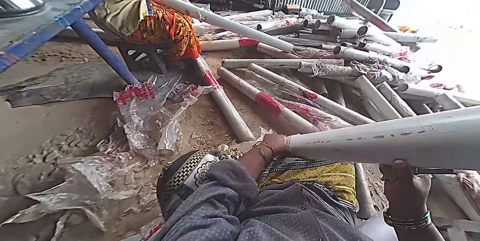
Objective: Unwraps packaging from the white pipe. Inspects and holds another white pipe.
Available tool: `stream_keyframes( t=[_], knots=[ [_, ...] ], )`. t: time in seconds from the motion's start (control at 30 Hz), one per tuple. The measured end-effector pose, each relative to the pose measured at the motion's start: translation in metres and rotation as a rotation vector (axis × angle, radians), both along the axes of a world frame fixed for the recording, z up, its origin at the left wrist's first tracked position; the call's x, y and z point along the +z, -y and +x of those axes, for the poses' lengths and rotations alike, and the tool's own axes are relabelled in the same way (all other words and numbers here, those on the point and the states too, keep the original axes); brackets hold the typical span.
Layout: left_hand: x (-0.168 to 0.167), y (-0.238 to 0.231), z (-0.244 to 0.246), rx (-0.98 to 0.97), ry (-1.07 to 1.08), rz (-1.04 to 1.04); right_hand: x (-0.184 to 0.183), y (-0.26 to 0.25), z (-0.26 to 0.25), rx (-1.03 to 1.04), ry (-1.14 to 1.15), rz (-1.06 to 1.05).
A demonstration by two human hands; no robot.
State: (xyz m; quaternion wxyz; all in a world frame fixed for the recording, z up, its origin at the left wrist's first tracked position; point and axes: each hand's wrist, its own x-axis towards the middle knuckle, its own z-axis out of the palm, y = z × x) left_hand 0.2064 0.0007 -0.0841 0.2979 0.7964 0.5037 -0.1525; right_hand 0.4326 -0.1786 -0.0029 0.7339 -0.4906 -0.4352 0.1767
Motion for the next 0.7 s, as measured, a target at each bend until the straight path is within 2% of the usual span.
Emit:
stream_keyframes(
  t=[0.1,0.23,0.37,0.6,0.7],
  knots=[
    [0.002,0.005,0.008,-0.086,0.109,-0.044,-0.012,0.020,0.009,-0.073,-0.045,-0.010],
    [-0.014,0.004,0.018,-0.128,0.323,-0.110,-0.032,0.049,0.020,-0.148,-0.111,-0.046],
    [-0.017,0.007,0.029,-0.157,0.388,-0.113,-0.046,0.068,0.033,-0.169,-0.134,-0.055],
    [-0.001,-0.002,0.047,-0.237,0.405,-0.063,-0.037,0.076,0.044,-0.245,-0.084,-0.021],
    [0.021,-0.005,0.050,-0.257,0.479,-0.017,-0.021,0.078,0.049,-0.244,-0.048,0.049]
  ],
)
